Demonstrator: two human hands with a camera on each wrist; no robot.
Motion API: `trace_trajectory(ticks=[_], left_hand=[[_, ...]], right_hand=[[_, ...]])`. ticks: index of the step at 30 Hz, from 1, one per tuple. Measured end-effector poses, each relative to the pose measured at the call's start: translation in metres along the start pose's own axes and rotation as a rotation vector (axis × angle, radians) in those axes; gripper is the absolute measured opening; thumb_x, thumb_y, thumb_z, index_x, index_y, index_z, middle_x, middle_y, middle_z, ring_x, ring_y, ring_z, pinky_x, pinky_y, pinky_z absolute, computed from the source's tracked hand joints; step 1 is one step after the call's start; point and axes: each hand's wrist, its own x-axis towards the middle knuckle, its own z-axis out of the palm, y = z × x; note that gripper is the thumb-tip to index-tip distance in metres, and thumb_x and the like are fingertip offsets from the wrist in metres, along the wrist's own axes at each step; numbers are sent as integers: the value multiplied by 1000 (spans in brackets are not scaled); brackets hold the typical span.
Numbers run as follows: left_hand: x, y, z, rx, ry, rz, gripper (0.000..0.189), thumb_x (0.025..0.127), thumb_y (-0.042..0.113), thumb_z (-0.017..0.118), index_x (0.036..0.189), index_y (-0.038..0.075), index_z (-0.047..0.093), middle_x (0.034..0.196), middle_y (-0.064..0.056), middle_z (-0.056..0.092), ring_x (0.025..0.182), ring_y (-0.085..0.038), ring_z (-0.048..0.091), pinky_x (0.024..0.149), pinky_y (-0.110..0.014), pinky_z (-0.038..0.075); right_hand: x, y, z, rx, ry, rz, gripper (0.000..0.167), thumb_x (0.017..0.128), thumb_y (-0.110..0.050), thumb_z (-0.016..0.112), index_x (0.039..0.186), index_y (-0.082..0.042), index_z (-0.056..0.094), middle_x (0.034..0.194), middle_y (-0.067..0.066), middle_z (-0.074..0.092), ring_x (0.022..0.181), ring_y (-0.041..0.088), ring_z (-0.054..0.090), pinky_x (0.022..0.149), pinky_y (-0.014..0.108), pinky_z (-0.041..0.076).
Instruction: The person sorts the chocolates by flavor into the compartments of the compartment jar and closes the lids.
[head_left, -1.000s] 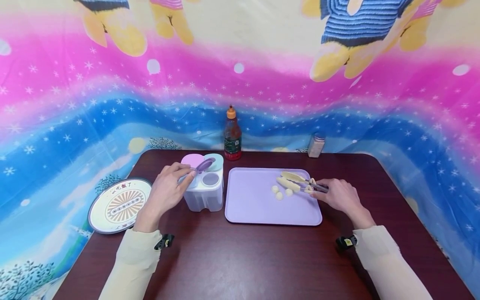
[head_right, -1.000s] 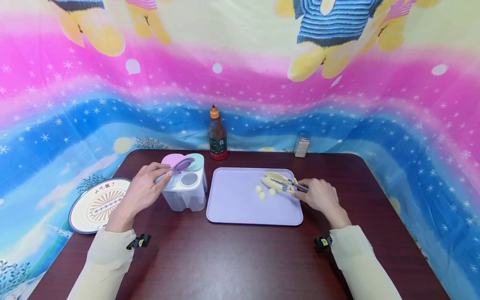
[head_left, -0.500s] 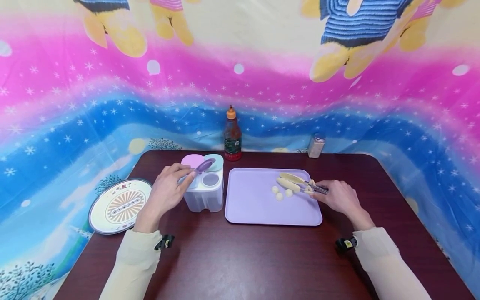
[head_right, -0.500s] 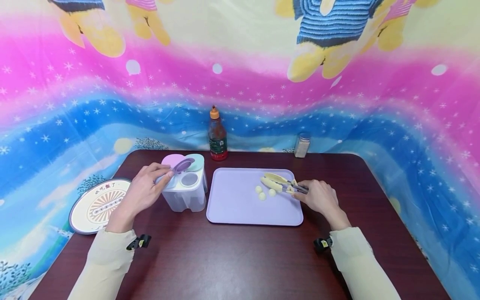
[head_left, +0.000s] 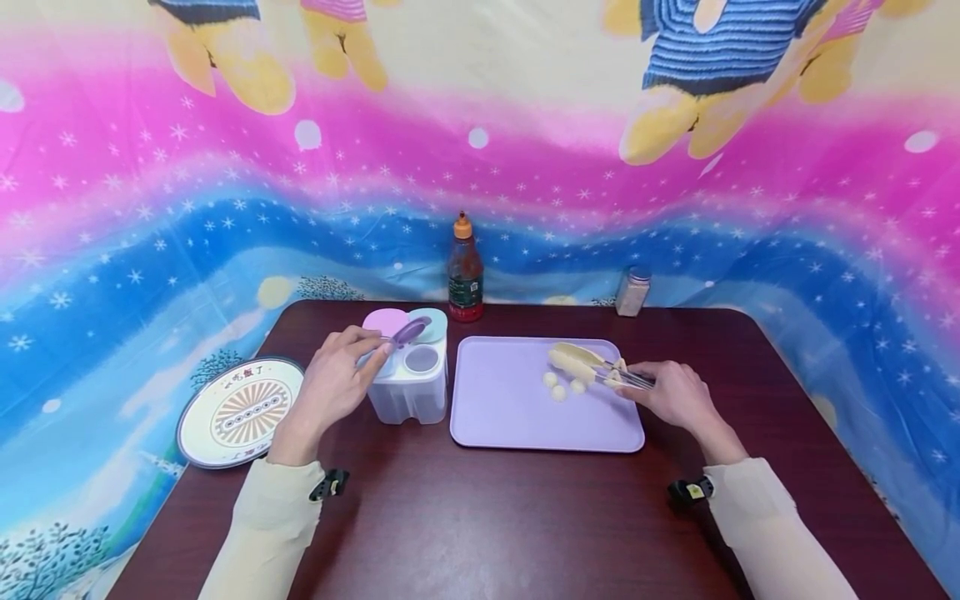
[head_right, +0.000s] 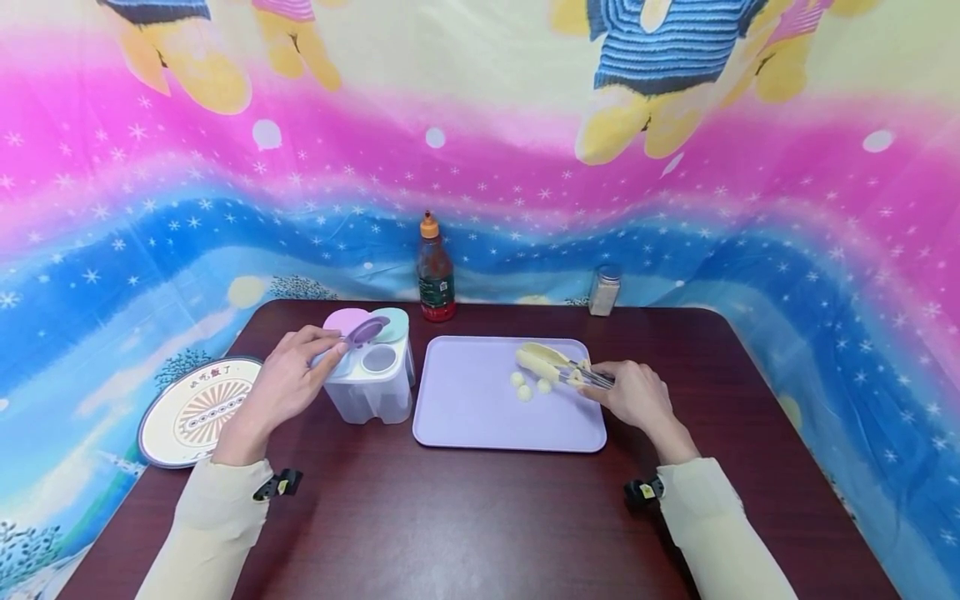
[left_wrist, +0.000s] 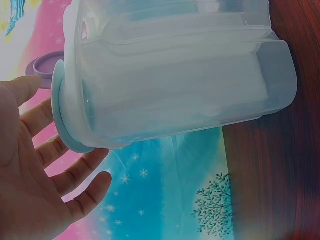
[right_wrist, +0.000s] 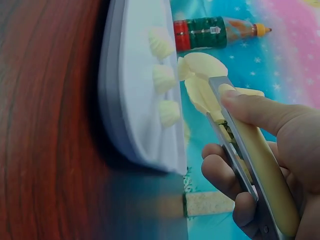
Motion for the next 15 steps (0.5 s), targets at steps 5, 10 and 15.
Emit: trace_trajectory(ticks=[5,10,15], left_hand=[[0,0,0,-2,-2,-3,49,104,43,48,125,5,70,132,-13,62,122,-36,52,104,-54,41],[0,0,0,-4,-4,-6,50,104,44,47,126,5,69,132,-14,62,122,-35,52,104,-53,41],[1,0,0,1,5,3,48,104,43,48,124,5,70,131,-13,63,120,-36,53,103,-53,41]], right_hand=[[-1,-8,-2,29,37,-44,56,81,-48,79,125,-13,71,120,19,71,88,26,61,63,31,40],[-2,-17,-5,63,55,-80,50,83,-40,80,123,-11,72,117,20,72,79,22,58,57,29,39],[-3,-26,-7,83,69,-111,50,83,-42,80,121,-11,73,111,18,74,73,19,56,55,29,39]])
